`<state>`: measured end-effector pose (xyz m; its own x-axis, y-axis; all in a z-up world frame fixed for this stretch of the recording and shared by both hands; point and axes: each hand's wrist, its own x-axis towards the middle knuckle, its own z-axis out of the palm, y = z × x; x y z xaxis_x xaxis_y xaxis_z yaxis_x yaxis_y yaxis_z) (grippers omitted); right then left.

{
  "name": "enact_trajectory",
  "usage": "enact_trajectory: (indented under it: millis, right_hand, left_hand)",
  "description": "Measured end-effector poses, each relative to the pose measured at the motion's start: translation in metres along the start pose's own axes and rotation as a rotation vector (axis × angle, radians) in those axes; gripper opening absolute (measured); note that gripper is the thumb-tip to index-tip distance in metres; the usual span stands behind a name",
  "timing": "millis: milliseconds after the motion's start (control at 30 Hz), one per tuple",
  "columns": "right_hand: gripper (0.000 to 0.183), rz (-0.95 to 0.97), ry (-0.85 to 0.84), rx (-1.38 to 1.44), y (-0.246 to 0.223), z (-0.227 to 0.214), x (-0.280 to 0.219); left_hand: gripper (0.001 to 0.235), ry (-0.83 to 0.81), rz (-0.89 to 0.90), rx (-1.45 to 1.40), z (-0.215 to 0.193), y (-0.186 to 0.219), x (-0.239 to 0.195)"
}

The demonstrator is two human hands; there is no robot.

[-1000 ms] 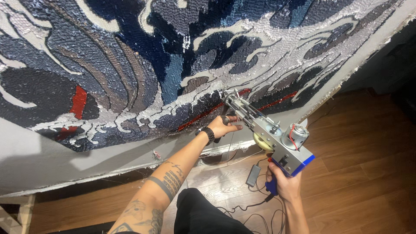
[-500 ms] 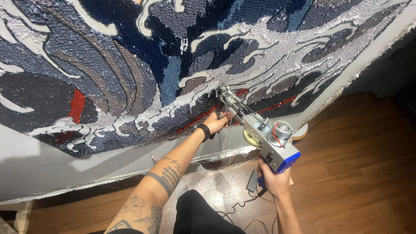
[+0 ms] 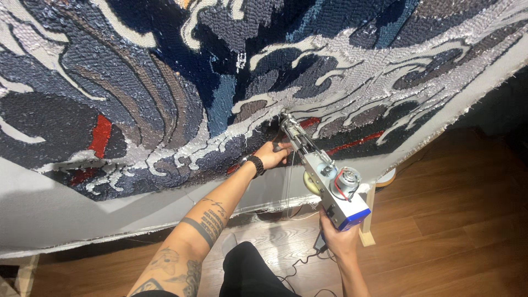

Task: The person uses a handheld tufting gun to apply white yarn into a rug stretched on a frame. The operator guides the tool along a pre-marked red line, creating a continuous white border while maintaining steady pressure and alignment.

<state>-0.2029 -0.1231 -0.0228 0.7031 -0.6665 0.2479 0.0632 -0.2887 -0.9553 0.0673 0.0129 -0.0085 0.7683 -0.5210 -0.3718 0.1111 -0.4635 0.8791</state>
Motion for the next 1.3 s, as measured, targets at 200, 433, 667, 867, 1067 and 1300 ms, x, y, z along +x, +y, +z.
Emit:
enact_trajectory:
  millis: [200,433,667,867,1067,1300]
  right_hand:
    - [0.009,0.111,-0.149,0.205,-0.034,0.006,0.001]
    - [0.008,0.148,-0.106,0.235,-0.022,0.006,0.0]
    - [0.041,0.174,-0.033,-0.01,0.008,0.001,-0.002]
    - [0.038,0.161,-0.046,0.03,-0.008,0.003,-0.004]
    - [0.039,0.172,-0.023,0.019,-0.008,0.002,-0.004]
    - [0.005,0.107,-0.219,0.125,-0.003,-0.022,0.012]
  left_hand:
    - [0.05,-0.003,-0.025,0.118,-0.011,0.025,-0.029]
    - [0.049,0.007,-0.028,0.147,-0.011,0.02,-0.022]
    - [0.019,0.095,-0.001,0.27,-0.018,0.02,-0.024]
    - [0.045,0.104,-0.057,0.239,-0.018,0.022,-0.028]
    - [0.047,0.094,-0.068,0.228,-0.019,0.024,-0.032]
    - [0.047,0.037,-0.031,0.311,-0.016,0.025,-0.031]
